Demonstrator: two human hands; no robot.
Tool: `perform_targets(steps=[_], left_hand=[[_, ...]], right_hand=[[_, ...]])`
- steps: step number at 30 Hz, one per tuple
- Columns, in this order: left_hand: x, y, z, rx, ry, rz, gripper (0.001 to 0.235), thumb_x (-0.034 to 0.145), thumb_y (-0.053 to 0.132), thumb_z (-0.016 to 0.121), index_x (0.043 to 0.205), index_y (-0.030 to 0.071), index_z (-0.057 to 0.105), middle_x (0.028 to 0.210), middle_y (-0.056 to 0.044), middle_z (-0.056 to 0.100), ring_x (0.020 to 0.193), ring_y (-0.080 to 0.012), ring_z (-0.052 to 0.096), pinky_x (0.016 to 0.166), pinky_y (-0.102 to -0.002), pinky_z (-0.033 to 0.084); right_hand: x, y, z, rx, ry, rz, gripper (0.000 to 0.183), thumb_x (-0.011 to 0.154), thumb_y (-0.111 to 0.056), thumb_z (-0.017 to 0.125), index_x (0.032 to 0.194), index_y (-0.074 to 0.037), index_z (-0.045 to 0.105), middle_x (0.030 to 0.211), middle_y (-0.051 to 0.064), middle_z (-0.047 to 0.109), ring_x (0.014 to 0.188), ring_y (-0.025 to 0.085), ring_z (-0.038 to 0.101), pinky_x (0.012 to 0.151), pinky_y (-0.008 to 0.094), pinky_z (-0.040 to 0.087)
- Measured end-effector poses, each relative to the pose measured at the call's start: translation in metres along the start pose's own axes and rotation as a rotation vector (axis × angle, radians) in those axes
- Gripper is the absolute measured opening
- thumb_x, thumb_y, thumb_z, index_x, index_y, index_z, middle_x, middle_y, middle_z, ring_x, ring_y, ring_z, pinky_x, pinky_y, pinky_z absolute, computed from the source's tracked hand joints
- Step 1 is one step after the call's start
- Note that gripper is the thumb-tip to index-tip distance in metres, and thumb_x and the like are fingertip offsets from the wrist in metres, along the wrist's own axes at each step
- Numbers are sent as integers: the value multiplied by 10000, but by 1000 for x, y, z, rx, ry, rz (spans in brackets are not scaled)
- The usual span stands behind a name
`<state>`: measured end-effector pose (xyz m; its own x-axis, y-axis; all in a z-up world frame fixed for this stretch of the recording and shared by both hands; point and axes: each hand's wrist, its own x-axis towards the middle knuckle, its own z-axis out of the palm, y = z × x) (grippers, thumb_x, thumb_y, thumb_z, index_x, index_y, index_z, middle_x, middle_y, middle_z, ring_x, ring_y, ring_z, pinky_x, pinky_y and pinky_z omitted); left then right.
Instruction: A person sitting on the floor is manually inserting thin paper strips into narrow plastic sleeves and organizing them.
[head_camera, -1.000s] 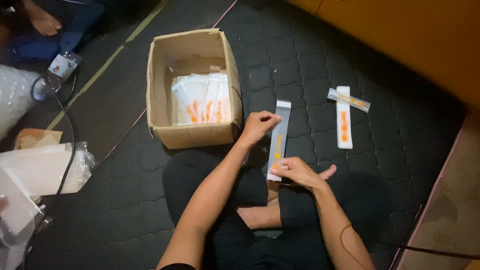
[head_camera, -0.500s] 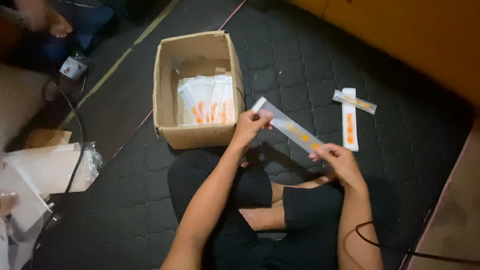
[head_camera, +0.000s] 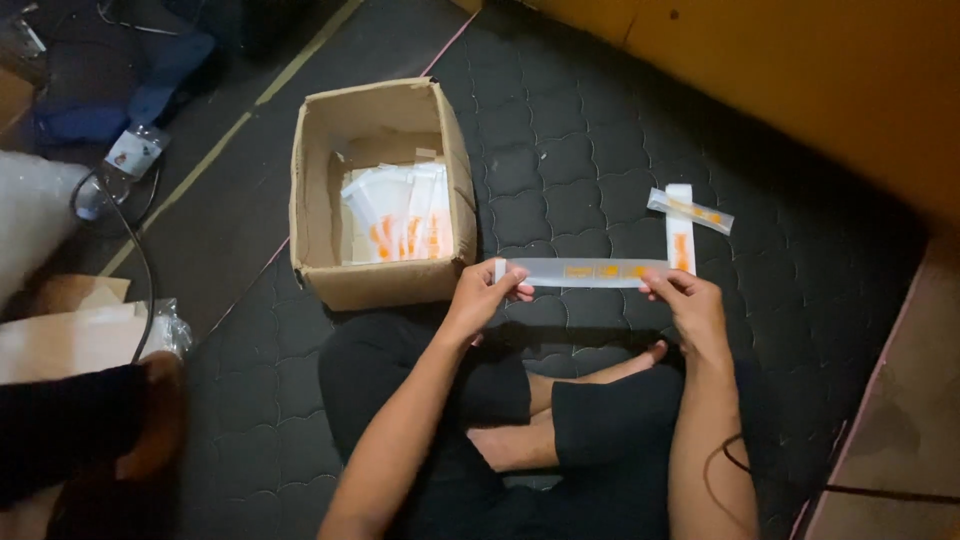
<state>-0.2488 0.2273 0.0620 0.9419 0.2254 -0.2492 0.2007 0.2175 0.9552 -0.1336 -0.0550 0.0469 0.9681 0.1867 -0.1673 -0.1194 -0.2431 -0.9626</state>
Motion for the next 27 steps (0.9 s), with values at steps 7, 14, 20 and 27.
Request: perform_targets(steps=[7, 14, 20, 27], left_hand=[[16, -24, 2, -60, 20, 29, 148, 978, 128, 685, 1007, -15, 711, 828, -217, 771, 730, -219, 772, 664, -266, 599], [15, -50, 22, -39, -47, 55, 120, 968, 109, 697, 964, -9, 712, 788, -192, 765, 698, -210, 760, 648, -259, 588], [15, -49, 13, -15, -43, 8, 124, 968, 115, 688, 987, -6, 708, 801, -189, 767, 702, -201, 763, 642, -241, 579], [17, -39, 5, -47, 14, 17, 164, 975, 98, 674, 1032, -52, 703, 838, -237, 761, 727, -235, 769, 650, -263, 591]], right_hand=[[7, 23, 27, 185, 96, 67, 153, 946, -268, 793, 925, -130, 731, 787, 52, 712, 641, 88, 632, 641, 181, 470], [-11, 62, 99, 212, -102, 139, 216, 851, -245, 867, 891, -73, 742, 805, 104, 743, 630, 165, 674, 664, 272, 492], [-8, 67, 102, 290, 0, 161, 231, 847, -249, 884, 901, -86, 729, 750, 69, 724, 551, 114, 622, 584, 223, 489], [-15, 2, 53, 458, 334, 190, 154, 988, -192, 741, 1048, -87, 646, 848, -11, 623, 595, 46, 579, 635, 170, 481]])
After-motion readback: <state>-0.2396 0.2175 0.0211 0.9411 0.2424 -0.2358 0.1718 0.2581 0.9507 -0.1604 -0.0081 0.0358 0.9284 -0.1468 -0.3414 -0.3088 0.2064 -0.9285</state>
